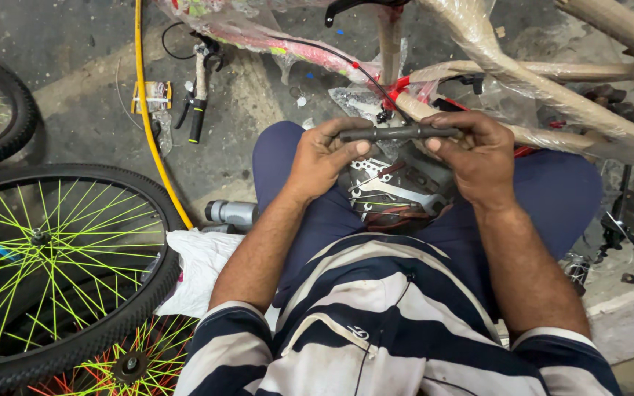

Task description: The person sits on the workshop floor assembling a bicycle frame still partly wrapped in protective film. They pick up a handlebar and stem, position it on the frame's head tube, and use a spanner and pliers to tighten the fasteners, repositioning the frame between adjustments.

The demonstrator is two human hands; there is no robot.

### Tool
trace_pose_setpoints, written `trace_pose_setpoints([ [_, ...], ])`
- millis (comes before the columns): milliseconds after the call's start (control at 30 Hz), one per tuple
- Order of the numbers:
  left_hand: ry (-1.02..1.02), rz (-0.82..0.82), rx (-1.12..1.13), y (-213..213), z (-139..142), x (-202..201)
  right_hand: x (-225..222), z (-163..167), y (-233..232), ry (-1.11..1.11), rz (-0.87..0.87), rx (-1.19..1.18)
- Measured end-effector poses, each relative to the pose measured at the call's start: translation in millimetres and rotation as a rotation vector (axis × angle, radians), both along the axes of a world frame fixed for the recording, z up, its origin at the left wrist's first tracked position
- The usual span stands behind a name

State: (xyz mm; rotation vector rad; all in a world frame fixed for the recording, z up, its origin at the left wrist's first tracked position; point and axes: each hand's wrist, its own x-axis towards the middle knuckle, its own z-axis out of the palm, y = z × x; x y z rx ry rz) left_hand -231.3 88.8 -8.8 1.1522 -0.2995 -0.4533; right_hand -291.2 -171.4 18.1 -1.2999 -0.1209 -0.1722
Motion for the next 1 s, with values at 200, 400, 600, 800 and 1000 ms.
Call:
trace_pose_setpoints([
  [200, -0.046, -0.030, -0.010, 4, 11, -1, 1, -4, -3, 0.146, 0.035, -0.001],
  [400, -0.109, -0.283, -0.026, 23, 42, 1, -1, 1, -23, 0.213, 0.118, 0.080],
  [600, -0.343, -0.375, 0.161, 34, 67, 10, -5, 12, -39, 0.139, 0.243, -0.116],
  [800, -0.500, -0.351, 0.279, 39, 68, 17, 2, 23, -45, 0.080, 0.351, -0.266],
  [1000, -0.445, -0.347, 0.303, 40, 60, 15, 5, 32, -46, 0.091, 0.438, -0.320],
])
